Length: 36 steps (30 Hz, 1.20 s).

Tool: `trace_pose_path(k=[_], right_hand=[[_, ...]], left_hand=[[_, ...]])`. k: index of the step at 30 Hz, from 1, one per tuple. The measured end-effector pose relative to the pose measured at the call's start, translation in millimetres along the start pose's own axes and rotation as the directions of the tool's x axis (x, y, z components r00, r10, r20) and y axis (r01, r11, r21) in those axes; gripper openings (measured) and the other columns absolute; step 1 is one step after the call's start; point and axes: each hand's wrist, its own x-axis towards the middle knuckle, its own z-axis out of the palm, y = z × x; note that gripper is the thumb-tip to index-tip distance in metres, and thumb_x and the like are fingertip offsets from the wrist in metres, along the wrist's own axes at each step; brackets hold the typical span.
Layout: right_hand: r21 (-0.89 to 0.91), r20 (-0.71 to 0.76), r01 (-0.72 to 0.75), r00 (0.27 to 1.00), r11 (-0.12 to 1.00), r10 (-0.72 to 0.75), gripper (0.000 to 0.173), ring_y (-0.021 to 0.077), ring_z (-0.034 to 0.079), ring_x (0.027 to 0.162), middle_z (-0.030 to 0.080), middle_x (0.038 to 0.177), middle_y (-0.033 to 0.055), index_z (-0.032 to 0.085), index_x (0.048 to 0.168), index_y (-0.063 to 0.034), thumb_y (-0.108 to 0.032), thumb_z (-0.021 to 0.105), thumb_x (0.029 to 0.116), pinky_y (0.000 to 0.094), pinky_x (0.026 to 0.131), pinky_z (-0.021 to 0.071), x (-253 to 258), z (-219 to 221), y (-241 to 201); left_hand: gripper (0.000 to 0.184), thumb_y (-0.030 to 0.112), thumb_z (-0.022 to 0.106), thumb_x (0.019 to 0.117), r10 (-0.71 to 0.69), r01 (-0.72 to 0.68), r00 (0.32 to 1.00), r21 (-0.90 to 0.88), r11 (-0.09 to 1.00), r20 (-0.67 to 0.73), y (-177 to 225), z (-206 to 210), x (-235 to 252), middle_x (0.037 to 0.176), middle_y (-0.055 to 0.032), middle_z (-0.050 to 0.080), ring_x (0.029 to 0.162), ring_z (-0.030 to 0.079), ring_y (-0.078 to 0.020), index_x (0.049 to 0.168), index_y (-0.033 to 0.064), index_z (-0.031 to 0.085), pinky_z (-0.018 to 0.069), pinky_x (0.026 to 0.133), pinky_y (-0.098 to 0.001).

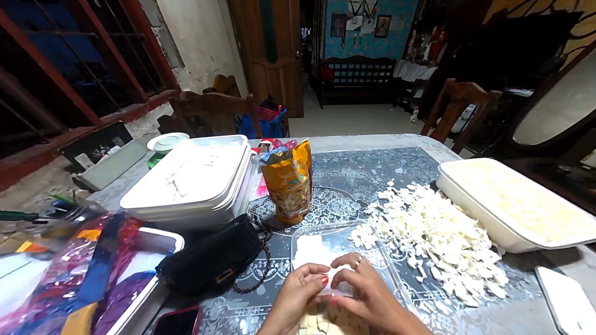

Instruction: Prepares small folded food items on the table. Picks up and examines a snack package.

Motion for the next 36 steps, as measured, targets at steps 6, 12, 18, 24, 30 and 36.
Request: trace_pose_path(k=[6,12,18,24,30,36], right_hand=[[0.333,0.053,-0.415,0.905,0.846,0.423,0.014,0.0068,0.067,0.082,0.071,0.088,0.0061,0.07,0.096,0.0006,-0.013,0.069,0.0908,0.024,0.079,0.0546,2.5,-9.1,-11.2],[0.24,0.186,-0.603,0.798,0.761,0.574,0.017,0.0073,0.064,0.075,0.072,0.086,0.0054,0.074,0.099,0.0004,-0.016,0.071,0.093,0.0257,0.072,0.0527,9.1,-20.4,-9.2],[0.265,0.226,-0.323,0.937,0.909,0.267,0.015,0.0239,0.07,0.092,0.074,0.091,0.0136,0.076,0.094,0.0024,-0.011,0.07,0.0925,0.0402,0.088,0.0535,2.0,-9.5,-19.3],[0.309,0.062,-0.385,0.921,0.87,0.385,0.018,0.0106,0.067,0.092,0.072,0.091,0.0054,0.073,0.094,-0.0013,-0.017,0.065,0.0955,0.0297,0.087,0.0529,3.0,-11.3,-8.5],[-0.274,-0.025,0.194,0.978,0.942,-0.209,0.011,0.0173,0.07,0.097,0.074,0.087,-0.0004,0.069,0.084,-0.0166,-0.02,0.063,0.093,0.0393,0.097,0.0467,-2.6,12.8,-8.6],[-0.692,-0.322,-0.187,0.944,0.697,-0.067,0.013,0.0317,0.073,0.091,0.075,0.088,0.0114,0.068,0.075,-0.0065,-0.008,0.064,0.0867,0.0558,0.088,0.051,11.1,-36.0,14.7]], left_hand=[[0.012,0.002,0.068,0.0907,0.19,-0.193,0.981,0.262,0.946,0.035,-2.1,4.1,-5.1,0.089,-0.0027,0.072,0.077,0.071,-0.009,0.102,-0.0015,0.07,0.061,0.075,-0.0265],[0.01,-0.007,0.07,0.0844,0.249,-0.239,0.968,0.328,0.914,0.012,-2.0,-0.3,-2.5,0.084,-0.0007,0.074,0.074,0.07,-0.0055,0.091,0.0008,0.07,0.0597,0.074,-0.023],[0.024,-0.013,0.07,0.0784,0.277,-0.269,0.957,0.103,0.958,-0.083,-9.6,1.4,2.7,0.083,-0.0016,0.071,0.071,0.069,-0.0087,0.093,0.0029,0.061,0.0598,0.069,-0.0246],[0.017,-0.008,0.07,0.0801,0.319,-0.334,0.942,0.182,0.925,0.103,-7.6,-1.3,-1.2,0.084,0.0031,0.072,0.074,0.069,-0.0048,0.087,0.0063,0.064,0.0593,0.071,-0.0229],[0.008,0.004,0.066,0.0901,0.434,-0.365,0.899,0.638,0.678,0.053,-10.1,-7.1,2.6,0.088,-0.0055,0.072,0.078,0.069,-0.0121,0.095,0.001,0.071,0.0587,0.074,-0.0292],[0.02,0.008,0.065,0.0952,0.402,-0.316,0.871,0.949,0.02,0.282,-23.0,-4.1,-0.7,0.106,-0.0235,0.07,0.102,0.069,-0.0406,0.104,-0.0069,0.074,0.0585,0.083,-0.0494]])
